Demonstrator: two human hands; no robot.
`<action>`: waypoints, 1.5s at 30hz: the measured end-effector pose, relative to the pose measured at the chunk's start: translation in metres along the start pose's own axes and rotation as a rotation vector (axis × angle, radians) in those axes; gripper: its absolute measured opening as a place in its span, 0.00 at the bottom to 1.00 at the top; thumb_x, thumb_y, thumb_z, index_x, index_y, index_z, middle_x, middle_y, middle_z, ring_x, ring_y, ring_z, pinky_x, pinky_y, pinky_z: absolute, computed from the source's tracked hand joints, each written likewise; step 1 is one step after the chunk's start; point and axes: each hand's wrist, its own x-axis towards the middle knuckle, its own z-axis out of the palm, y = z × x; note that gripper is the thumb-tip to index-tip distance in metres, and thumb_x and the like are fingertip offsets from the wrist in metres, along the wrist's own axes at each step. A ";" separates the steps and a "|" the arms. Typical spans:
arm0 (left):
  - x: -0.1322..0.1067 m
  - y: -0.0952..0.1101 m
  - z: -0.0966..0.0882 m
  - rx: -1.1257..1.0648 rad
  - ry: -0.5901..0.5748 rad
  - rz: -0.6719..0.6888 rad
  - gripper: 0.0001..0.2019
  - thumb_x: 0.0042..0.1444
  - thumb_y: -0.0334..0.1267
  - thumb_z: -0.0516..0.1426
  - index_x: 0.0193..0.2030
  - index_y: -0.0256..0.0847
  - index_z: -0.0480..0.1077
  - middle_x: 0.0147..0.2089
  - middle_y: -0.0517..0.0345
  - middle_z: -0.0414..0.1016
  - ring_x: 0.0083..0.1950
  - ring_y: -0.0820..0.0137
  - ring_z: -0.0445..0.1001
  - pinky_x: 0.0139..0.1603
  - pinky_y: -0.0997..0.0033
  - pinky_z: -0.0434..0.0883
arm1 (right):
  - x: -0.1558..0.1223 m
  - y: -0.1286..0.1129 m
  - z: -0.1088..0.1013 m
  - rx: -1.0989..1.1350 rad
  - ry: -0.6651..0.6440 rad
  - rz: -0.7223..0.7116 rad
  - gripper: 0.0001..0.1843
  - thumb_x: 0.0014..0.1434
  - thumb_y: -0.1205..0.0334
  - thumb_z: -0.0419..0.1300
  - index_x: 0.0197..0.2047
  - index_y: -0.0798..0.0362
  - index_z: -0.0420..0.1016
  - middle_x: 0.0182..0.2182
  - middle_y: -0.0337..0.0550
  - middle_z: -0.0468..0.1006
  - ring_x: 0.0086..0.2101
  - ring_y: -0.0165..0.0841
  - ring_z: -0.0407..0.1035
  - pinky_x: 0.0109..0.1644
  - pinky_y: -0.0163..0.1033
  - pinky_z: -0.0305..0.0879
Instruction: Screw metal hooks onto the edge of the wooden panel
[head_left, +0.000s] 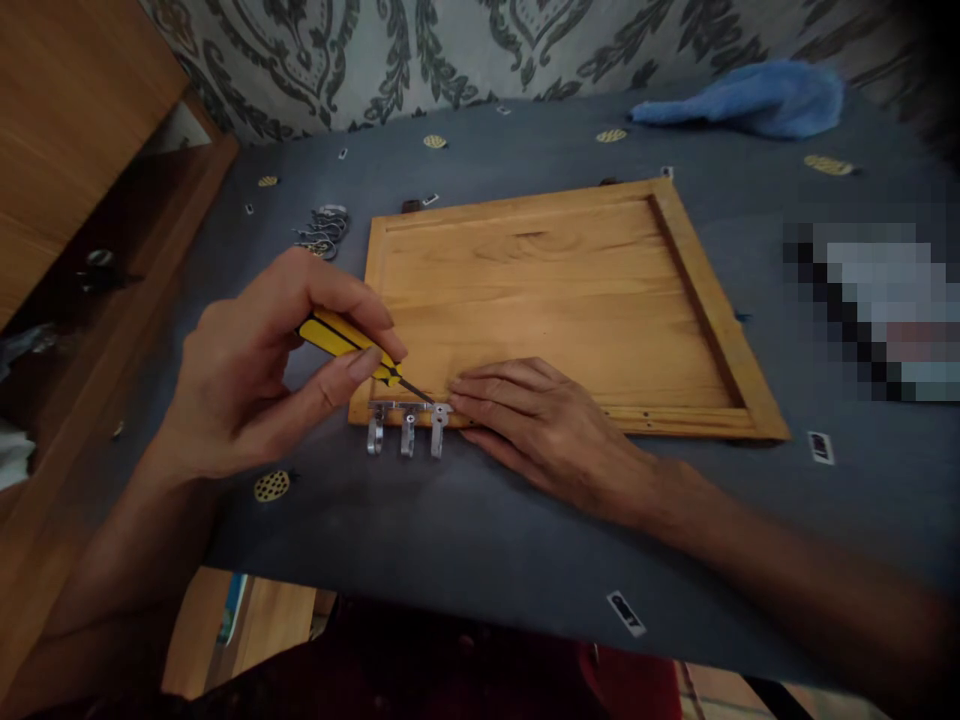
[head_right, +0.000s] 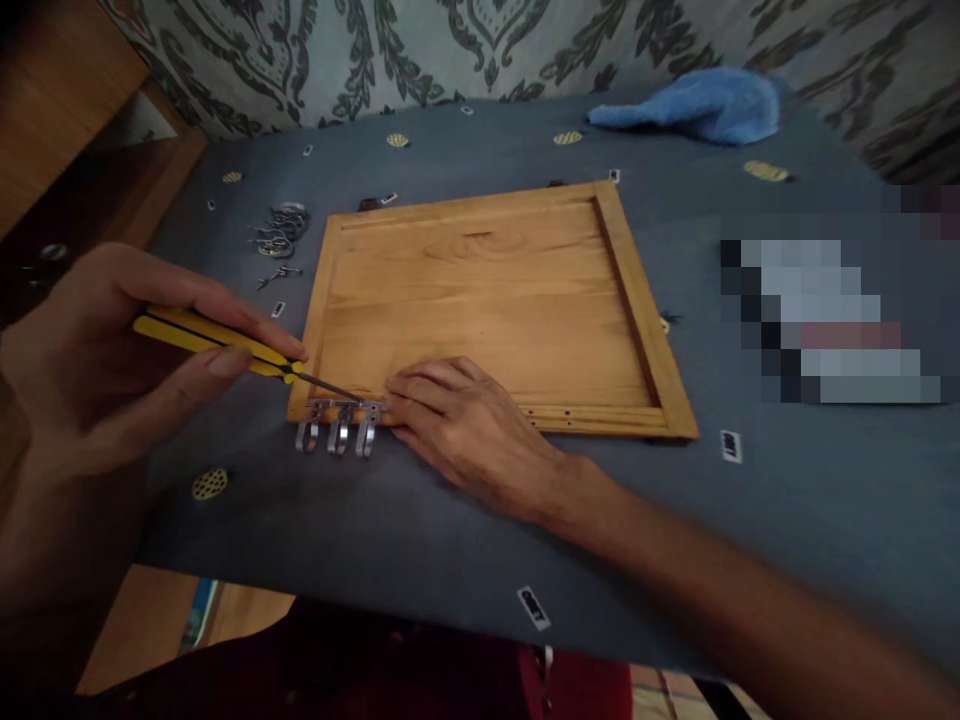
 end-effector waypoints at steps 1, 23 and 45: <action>0.000 0.001 0.000 -0.005 0.001 0.009 0.14 0.58 0.29 0.58 0.50 0.47 0.68 0.42 0.58 0.77 0.39 0.68 0.80 0.38 0.66 0.76 | 0.000 0.000 0.000 -0.001 0.002 0.000 0.13 0.67 0.65 0.56 0.49 0.62 0.77 0.47 0.51 0.81 0.47 0.43 0.73 0.50 0.51 0.72; 0.002 0.010 0.008 0.086 -0.085 0.047 0.09 0.61 0.33 0.56 0.48 0.44 0.68 0.41 0.58 0.78 0.39 0.69 0.78 0.37 0.72 0.71 | 0.002 -0.001 -0.003 0.128 0.016 -0.032 0.09 0.67 0.66 0.55 0.46 0.59 0.75 0.42 0.48 0.81 0.43 0.37 0.73 0.49 0.47 0.70; 0.004 0.030 0.024 -0.286 -0.090 -0.262 0.04 0.65 0.32 0.50 0.42 0.46 0.62 0.42 0.59 0.70 0.44 0.69 0.75 0.49 0.64 0.75 | 0.002 -0.003 -0.002 -0.001 -0.012 -0.132 0.11 0.68 0.68 0.53 0.47 0.60 0.76 0.42 0.48 0.81 0.44 0.38 0.70 0.48 0.46 0.68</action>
